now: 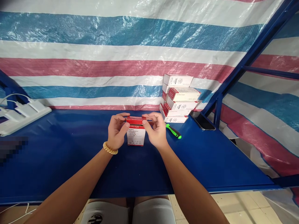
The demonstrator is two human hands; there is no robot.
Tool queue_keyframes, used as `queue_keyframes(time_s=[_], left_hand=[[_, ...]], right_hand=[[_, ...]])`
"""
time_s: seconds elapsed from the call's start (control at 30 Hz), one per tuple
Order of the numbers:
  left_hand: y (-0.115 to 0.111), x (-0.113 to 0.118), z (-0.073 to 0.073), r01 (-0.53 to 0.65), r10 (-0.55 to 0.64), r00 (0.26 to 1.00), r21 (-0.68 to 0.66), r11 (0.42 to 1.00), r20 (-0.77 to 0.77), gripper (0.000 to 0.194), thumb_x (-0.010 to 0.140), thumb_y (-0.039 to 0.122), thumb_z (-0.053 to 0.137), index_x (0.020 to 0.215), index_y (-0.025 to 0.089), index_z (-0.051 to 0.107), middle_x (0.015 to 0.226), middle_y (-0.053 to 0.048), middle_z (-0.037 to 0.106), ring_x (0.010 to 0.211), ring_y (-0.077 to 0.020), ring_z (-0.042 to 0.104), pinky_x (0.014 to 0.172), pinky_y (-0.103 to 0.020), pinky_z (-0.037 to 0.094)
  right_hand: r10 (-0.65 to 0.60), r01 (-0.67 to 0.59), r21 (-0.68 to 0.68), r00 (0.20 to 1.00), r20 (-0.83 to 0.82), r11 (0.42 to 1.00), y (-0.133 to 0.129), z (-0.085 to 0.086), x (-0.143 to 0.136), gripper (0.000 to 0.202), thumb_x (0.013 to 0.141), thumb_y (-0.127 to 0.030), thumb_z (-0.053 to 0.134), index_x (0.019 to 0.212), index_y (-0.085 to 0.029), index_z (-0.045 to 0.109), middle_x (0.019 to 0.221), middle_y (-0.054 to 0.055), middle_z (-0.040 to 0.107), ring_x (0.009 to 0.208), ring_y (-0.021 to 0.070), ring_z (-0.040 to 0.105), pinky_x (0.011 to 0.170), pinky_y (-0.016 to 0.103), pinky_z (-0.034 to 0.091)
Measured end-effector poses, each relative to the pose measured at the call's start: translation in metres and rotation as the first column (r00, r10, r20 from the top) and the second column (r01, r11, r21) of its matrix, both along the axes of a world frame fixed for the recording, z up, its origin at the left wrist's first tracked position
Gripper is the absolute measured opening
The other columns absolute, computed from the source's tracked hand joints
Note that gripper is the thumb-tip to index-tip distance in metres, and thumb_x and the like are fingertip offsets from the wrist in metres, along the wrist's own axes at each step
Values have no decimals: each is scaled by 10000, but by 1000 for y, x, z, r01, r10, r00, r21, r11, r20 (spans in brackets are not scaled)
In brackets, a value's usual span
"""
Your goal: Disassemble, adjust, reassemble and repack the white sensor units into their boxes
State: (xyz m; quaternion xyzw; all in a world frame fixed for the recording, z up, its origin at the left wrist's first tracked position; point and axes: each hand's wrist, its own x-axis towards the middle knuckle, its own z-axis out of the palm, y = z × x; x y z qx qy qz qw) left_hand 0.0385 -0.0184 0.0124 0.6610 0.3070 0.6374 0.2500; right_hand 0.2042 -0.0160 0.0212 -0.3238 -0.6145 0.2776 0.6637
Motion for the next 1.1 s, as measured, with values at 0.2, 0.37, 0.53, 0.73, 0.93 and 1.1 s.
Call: queue_keyframes(time_s=[0.2, 0.37, 0.53, 0.73, 0.93, 1.1], left_hand=[[2, -4, 3, -37, 74, 961, 141, 989, -266, 273, 943, 392, 472, 1133, 232, 587, 1257, -103, 567, 1173, -239, 571, 953, -433, 516], [4, -7, 6, 82, -3, 955, 251, 964, -298, 248, 780, 344, 713, 951, 214, 590, 1287, -119, 535, 1216, -279, 547, 969, -469, 510], [6, -9, -1, 84, -59, 958, 79, 993, -280, 417, 746, 336, 756, 1101, 228, 567, 1428, -147, 428, 1254, -307, 523, 959, -477, 514], [14, -14, -21, 209, -330, 913, -421, 883, -239, 949, 603, 376, 857, 1397, 223, 360, 1227, -130, 626, 1073, -287, 643, 902, -464, 532], [15, -14, -17, 285, -359, 933, -585, 759, -11, 567, 655, 411, 811, 1138, 176, 630, 1053, -71, 715, 968, -264, 678, 836, -387, 539], [15, -18, -7, 299, -308, 945, -679, 671, 111, 411, 641, 364, 797, 979, 146, 715, 842, -42, 728, 749, -215, 667, 665, -309, 504]], right_hand=[[-64, 14, 146, 939, 339, 989, -4, 4, 9, 246, 943, -388, 501, 1043, -278, 697, 1159, 69, 650, 1119, 216, 622, 973, 437, 518], [82, -148, 144, 919, 386, 979, -3, 3, 13, 265, 768, -367, 753, 1004, -262, 698, 1262, 82, 622, 1142, 251, 630, 940, 447, 548], [17, -63, 127, 941, 337, 990, 0, -1, 12, 172, 783, -323, 743, 939, -258, 715, 1190, 73, 679, 1089, 239, 663, 919, 450, 561], [-99, 93, 77, 992, 74, 993, 15, -16, 19, 224, 769, -391, 742, 932, -244, 698, 1127, 85, 709, 1046, 250, 685, 871, 464, 584], [-315, 302, 90, 893, 321, 949, 12, -13, 19, 413, 834, -415, 655, 1193, -218, 603, 1225, 148, 649, 1149, 299, 625, 990, 546, 496], [-127, 77, 102, 688, 714, 992, -5, -12, 15, 1157, 463, -654, 835, 1454, -241, 405, 1541, 203, 258, 1404, 465, 302, 1078, 631, 376]])
